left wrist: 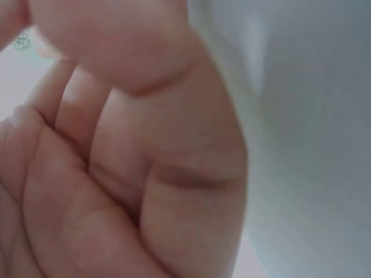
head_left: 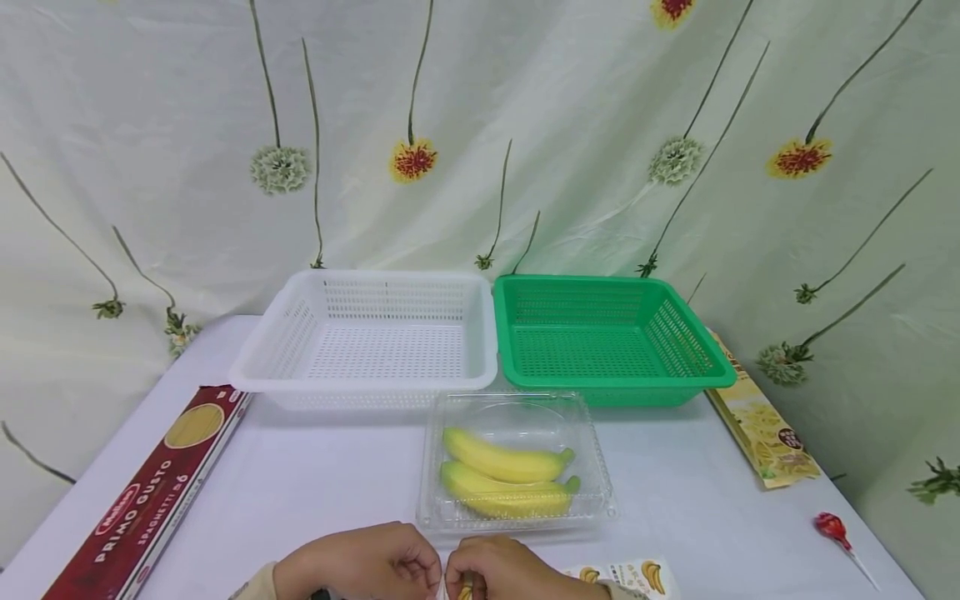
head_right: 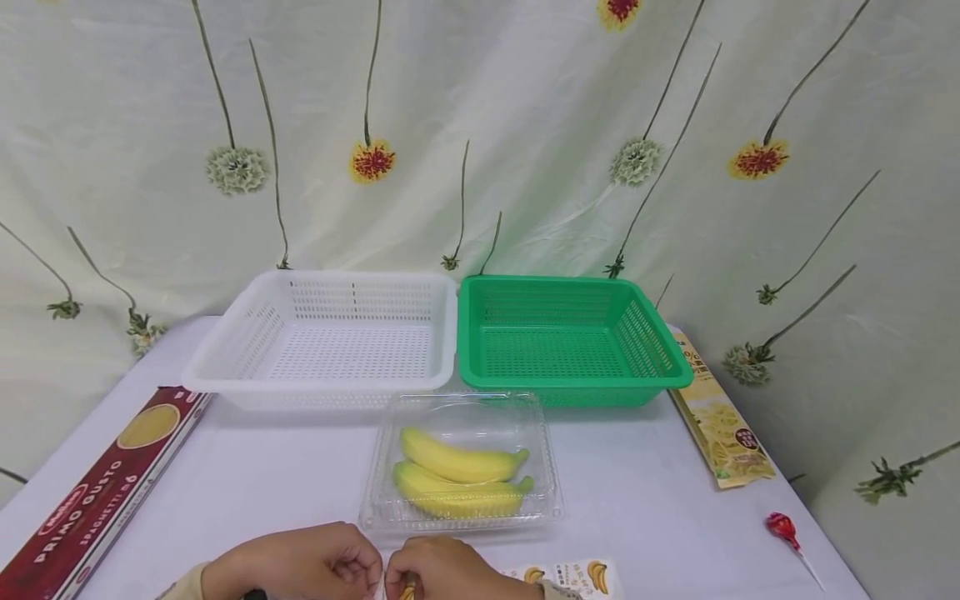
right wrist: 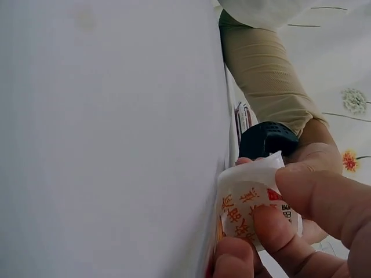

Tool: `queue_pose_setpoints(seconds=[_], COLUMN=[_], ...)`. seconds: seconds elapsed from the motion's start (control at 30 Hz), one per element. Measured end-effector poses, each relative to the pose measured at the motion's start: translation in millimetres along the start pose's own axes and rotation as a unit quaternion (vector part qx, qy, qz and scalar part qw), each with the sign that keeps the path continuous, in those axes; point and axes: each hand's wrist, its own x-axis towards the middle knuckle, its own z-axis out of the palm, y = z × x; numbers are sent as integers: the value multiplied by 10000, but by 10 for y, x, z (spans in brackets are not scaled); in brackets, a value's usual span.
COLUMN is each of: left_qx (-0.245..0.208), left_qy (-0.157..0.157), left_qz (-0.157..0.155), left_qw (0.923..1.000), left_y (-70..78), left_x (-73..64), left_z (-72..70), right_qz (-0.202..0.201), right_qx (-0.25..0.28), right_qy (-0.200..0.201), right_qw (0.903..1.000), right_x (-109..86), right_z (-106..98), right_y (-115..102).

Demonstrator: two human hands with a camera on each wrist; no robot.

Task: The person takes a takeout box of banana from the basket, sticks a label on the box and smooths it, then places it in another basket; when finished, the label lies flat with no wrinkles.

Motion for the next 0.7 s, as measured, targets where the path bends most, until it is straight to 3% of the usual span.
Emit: queue_pose_setpoints(seconds=[0.17, 0.4, 0.7], left_qx=[134, 347, 414], left_qy=[-78, -124, -226], left_qz=[-194, -490, -462], left_qw=[9997, 9981, 9978], left_y=[4, 21, 9], left_x=[-33, -73, -101], left_z=[-40, -73, -103], right_qz=[-308, -357, -945], right_qx=[370, 658, 686], right_qy=[-61, 69, 291], right_qw=[9988, 9972, 9927], right_x=[-12, -52, -85], right_z=[-12, -33, -45], right_y=[81, 94, 28])
